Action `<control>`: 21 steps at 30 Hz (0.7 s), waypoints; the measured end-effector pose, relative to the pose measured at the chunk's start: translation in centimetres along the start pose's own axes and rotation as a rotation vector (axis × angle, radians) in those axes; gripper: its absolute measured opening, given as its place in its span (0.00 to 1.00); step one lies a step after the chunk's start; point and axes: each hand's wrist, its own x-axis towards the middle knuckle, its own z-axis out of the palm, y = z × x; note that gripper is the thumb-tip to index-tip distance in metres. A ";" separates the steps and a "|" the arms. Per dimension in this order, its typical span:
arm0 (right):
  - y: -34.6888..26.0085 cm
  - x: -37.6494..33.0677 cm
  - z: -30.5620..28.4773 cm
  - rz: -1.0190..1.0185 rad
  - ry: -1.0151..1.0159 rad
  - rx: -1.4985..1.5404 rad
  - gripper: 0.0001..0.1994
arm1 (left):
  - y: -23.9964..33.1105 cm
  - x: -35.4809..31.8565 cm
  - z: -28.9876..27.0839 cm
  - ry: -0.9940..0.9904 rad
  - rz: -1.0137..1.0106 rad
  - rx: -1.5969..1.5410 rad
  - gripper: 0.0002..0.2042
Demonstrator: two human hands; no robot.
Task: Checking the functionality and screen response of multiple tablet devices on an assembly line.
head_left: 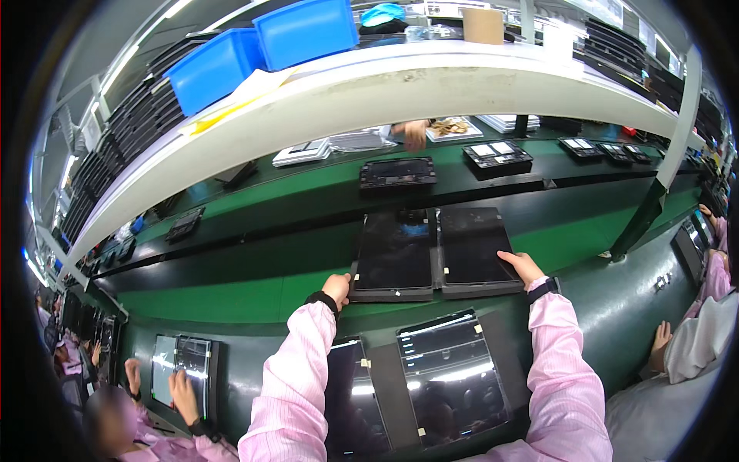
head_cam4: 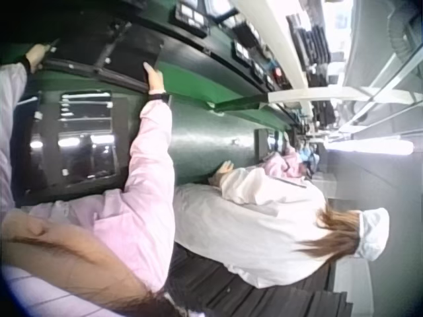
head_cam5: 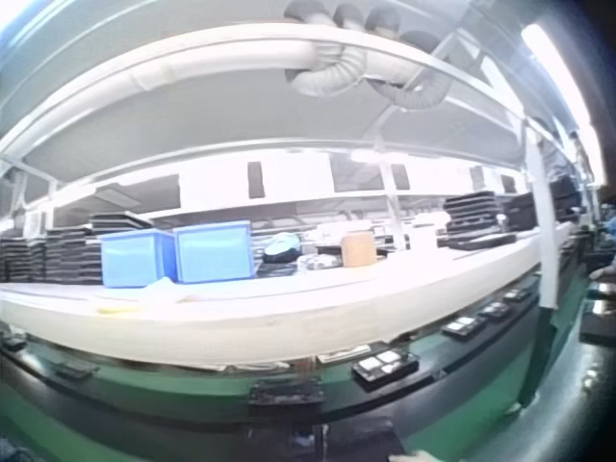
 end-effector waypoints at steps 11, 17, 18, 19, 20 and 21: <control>-3.0 -13.5 2.8 -0.225 -0.104 0.008 0.39 | -4.2 -18.8 -7.3 0.330 0.510 0.143 0.19; 1.2 -24.5 3.4 -0.290 -0.336 0.032 0.27 | -12.6 -37.0 -9.2 0.378 0.429 0.169 0.14; 2.1 -25.5 3.7 -0.406 -0.354 0.006 0.25 | -13.9 -38.8 -9.0 0.384 0.481 0.134 0.13; 2.9 -26.5 3.9 -0.350 -0.342 -0.030 0.24 | -15.0 -40.2 -8.6 0.403 0.440 0.125 0.12; 3.6 -27.3 4.0 -0.275 -0.311 -0.147 0.24 | -16.1 -41.4 -8.2 0.427 0.405 0.113 0.12; 4.1 -28.0 4.2 -0.294 -0.342 -0.123 0.24 | -17.0 -42.1 -8.1 0.439 0.384 0.146 0.12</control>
